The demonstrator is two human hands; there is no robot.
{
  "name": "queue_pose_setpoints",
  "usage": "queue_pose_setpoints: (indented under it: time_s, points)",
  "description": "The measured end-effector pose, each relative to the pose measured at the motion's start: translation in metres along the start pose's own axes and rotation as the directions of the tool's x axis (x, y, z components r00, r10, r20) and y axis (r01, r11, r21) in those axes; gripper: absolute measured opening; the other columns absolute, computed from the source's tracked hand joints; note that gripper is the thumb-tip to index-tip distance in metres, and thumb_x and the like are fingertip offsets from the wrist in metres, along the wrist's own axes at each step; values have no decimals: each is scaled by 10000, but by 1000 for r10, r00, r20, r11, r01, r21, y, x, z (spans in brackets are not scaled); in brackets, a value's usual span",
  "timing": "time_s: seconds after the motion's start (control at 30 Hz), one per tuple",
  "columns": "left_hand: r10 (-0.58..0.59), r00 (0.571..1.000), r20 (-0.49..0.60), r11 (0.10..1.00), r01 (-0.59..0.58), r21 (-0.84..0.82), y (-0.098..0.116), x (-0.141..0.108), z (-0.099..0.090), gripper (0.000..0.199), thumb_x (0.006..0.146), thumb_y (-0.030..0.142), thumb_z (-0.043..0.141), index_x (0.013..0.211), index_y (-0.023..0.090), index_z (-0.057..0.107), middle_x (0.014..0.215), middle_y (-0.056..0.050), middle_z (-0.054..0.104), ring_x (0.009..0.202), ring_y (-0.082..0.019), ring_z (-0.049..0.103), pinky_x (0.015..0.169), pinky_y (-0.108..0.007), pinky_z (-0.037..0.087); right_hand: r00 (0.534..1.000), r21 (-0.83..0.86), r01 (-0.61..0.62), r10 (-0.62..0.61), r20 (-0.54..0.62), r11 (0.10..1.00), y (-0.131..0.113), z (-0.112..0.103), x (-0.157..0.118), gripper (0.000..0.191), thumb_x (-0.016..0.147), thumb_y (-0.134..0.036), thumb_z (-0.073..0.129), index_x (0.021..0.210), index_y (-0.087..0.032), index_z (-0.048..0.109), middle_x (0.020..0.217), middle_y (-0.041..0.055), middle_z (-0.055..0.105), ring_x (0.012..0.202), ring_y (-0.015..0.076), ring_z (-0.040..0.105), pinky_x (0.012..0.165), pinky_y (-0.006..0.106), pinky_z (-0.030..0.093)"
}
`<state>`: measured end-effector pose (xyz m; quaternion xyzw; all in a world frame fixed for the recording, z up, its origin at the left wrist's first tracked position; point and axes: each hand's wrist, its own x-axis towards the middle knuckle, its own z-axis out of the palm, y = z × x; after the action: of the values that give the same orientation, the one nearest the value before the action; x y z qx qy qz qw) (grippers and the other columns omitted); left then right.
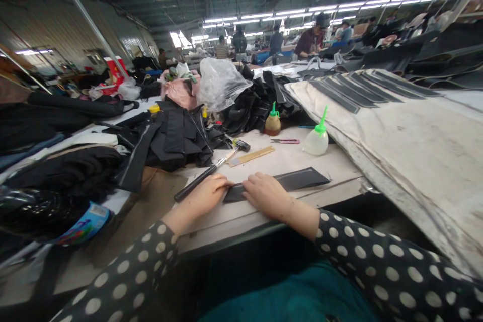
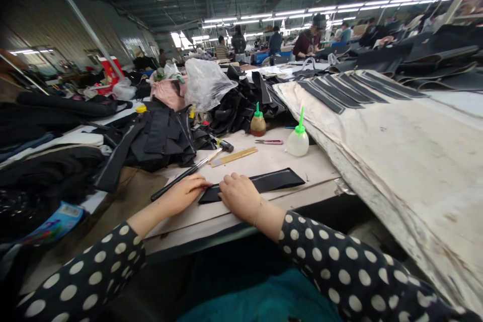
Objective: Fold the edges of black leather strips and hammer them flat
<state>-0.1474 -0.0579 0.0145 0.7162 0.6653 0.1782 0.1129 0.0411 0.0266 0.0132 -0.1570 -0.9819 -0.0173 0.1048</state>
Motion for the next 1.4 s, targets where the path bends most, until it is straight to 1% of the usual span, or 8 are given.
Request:
queue_pose_setpoints:
  time_s: [0.17,0.3,0.47,0.7,0.9,1.13,1.27,1.4]
  points:
    - [-209,973,-97,978,206,-38,3,1,-9,274,816,218,392,907,187,648,954,-38,652,906,-173,587,829,-290,458,997,83,-19,26,-77,996,6,3,-13,169,883,-304,489,936,-171,580,960,72,568,911,219,480,766,330,391]
    - [-233,946,-225,948,273,164,-5,-7,-25,292,821,256,403,1011,159,603,1047,-80,608,990,-211,546,883,-334,427,991,142,-17,36,-128,990,6,8,-17,187,880,-286,494,990,-154,568,935,83,571,905,221,482,798,345,392]
    - [-344,925,-160,875,377,305,-18,-15,-26,384,817,264,409,1158,139,531,1127,-115,565,1061,-235,519,926,-348,402,978,233,33,16,-207,972,7,13,-23,151,872,-171,475,981,-129,572,979,98,558,937,199,480,847,329,390]
    - [-441,878,-187,785,479,392,-2,0,-16,368,778,171,387,1116,134,528,1059,-137,573,954,-247,580,799,-332,448,970,266,35,31,-240,963,5,17,-30,149,888,-169,459,908,-166,606,898,68,592,874,189,489,800,326,405]
    - [-458,869,-186,860,486,155,5,-5,-22,326,820,397,418,1041,200,557,985,-74,624,891,-223,593,728,-289,446,932,285,109,1,-361,952,4,20,-44,194,915,-204,413,907,-152,600,973,85,609,921,182,519,843,323,431]
    - [-596,789,150,764,614,-197,49,-72,-36,425,809,544,357,876,186,576,582,33,502,466,-122,453,435,-219,338,918,268,112,4,-396,957,3,23,-51,212,914,-226,422,968,-154,614,1021,92,619,960,187,536,871,342,448]
    - [-603,781,164,756,625,-195,63,-101,-35,391,795,548,389,796,201,569,583,30,501,513,-130,474,461,-214,348,918,274,115,3,-397,955,2,23,-51,214,914,-235,427,976,-155,615,1016,102,622,970,192,540,870,355,451]
    - [-629,775,61,757,629,-177,67,-106,-36,417,814,558,343,848,210,570,636,9,555,574,-154,521,522,-232,386,923,279,106,9,-384,954,2,24,-52,226,918,-238,418,992,-151,612,1034,100,622,986,197,538,881,365,444]
